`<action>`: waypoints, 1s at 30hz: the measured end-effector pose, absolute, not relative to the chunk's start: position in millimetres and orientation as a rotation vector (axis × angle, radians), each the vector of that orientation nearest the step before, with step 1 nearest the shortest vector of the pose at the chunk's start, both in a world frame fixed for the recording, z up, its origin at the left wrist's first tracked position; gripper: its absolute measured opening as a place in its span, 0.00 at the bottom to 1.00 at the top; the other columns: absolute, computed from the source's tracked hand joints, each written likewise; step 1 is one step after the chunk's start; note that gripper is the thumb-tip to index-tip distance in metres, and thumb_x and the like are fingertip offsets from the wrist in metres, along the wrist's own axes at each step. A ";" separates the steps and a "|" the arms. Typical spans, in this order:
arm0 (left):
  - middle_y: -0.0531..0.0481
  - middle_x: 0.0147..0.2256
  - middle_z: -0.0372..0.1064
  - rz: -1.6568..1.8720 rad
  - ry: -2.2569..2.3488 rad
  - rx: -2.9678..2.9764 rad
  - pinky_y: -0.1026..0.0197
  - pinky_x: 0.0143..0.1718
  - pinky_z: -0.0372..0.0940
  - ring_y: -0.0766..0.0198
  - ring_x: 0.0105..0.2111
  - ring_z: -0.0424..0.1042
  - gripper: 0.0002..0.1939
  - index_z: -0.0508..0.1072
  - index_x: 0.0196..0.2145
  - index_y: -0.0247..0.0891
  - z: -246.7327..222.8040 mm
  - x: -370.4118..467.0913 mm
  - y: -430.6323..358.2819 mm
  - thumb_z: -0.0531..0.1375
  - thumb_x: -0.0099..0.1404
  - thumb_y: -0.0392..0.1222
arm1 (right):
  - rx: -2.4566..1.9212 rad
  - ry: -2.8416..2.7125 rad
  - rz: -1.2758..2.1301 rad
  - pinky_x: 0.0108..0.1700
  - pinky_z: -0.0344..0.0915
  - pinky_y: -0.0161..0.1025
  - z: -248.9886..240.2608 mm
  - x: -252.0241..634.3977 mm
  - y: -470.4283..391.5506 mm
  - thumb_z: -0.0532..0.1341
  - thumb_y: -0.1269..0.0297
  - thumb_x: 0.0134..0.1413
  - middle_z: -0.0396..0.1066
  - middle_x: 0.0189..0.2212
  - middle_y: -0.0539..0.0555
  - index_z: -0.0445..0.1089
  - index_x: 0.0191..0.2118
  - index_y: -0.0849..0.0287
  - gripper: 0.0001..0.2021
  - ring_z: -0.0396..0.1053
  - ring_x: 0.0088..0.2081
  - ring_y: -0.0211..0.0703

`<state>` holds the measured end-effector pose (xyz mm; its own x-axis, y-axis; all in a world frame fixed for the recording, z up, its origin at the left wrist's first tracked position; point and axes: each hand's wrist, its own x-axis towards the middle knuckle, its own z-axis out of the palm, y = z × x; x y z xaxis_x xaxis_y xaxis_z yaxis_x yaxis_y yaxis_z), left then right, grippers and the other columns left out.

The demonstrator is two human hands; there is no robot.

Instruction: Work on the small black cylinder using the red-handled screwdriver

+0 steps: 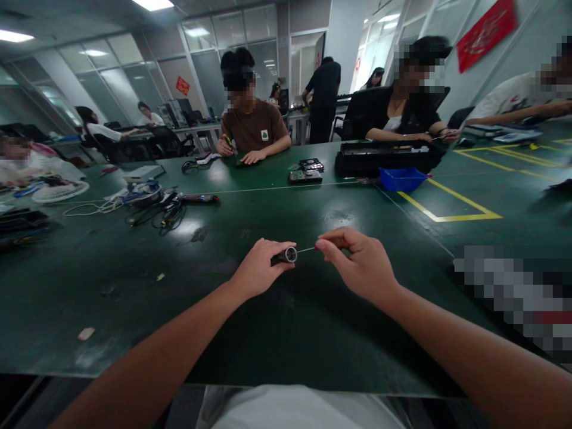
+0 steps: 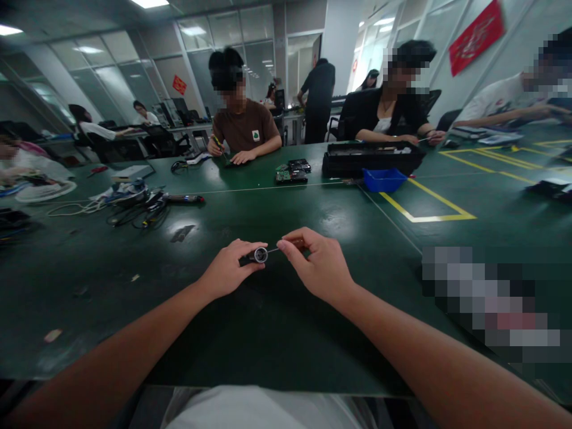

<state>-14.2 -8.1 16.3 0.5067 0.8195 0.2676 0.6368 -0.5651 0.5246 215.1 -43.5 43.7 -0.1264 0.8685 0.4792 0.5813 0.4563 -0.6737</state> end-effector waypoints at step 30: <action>0.50 0.45 0.76 0.734 1.314 2.263 0.53 0.52 0.63 0.55 0.46 0.72 0.17 0.76 0.50 0.45 44.4 -5.7 -5.0 0.65 0.63 0.38 | -1.302 -2.027 0.309 0.31 0.60 0.38 77.8 206.4 -43.3 0.49 0.61 0.69 0.72 0.28 0.52 0.64 0.51 0.59 0.13 0.70 0.28 0.43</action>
<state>-5.7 -5.0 44.4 0.4137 0.8806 0.2308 0.6586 -0.4646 0.5920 206.4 -43.3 77.8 -0.2518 0.8691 0.4258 0.7029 0.4667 -0.5368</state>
